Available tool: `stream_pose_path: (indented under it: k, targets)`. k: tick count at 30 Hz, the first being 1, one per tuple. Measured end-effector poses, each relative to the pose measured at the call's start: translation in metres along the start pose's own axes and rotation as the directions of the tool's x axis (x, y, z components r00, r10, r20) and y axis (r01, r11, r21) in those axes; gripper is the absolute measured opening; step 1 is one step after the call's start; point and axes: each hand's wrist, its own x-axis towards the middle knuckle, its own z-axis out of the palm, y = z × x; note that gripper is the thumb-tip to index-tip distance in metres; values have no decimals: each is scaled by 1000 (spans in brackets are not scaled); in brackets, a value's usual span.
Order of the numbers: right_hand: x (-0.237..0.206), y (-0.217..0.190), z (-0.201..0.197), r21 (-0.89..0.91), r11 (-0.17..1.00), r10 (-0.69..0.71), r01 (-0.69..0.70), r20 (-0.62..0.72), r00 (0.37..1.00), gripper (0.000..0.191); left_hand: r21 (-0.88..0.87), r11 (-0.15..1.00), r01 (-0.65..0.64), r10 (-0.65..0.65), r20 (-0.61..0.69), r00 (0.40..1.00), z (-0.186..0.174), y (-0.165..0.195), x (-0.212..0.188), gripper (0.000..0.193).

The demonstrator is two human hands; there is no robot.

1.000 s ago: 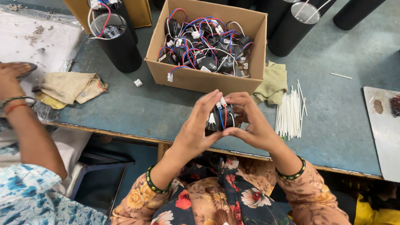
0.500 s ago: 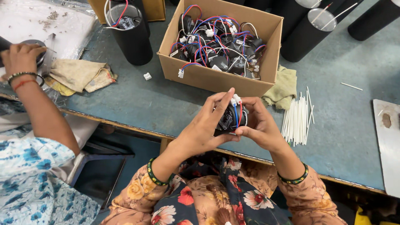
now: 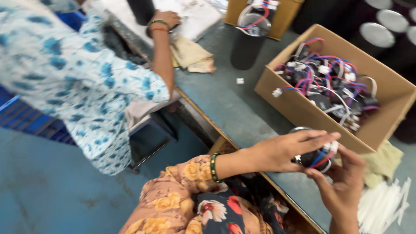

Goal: The person repeatedly picks small black electronic modules with wires from a cardboard box, inserts them into black cylindrical containers, and places the assembled units on the table. The person handles the modules and containers by hand without visible tools.

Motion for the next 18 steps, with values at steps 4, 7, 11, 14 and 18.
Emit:
stream_pose_path:
  k: [4,7,11,14,18]
  targets:
    - [3,-2,1,52,999,8,-8,-5,1000,87,17,999,-32,32,-1,999,6,-11,-2,99]
    - [4,-7,5,117,993,9,-11,20,1000,85,23,1000,-6,6,16,1000,9,-15,-4,98]
    - [3,-13,6,35,999,40,-40,11,999,81,37,999,-24,25,-23,999,9,-15,-6,98]
    - [3,-15,3,-111,994,1,-1,-2,1000,82,11,1000,-17,18,-5,1000,2,-11,-5,94]
    - [3,-23,-7,-263,965,-16,10,-21,1000,78,68,992,103,-108,84,991,-14,-8,3,96]
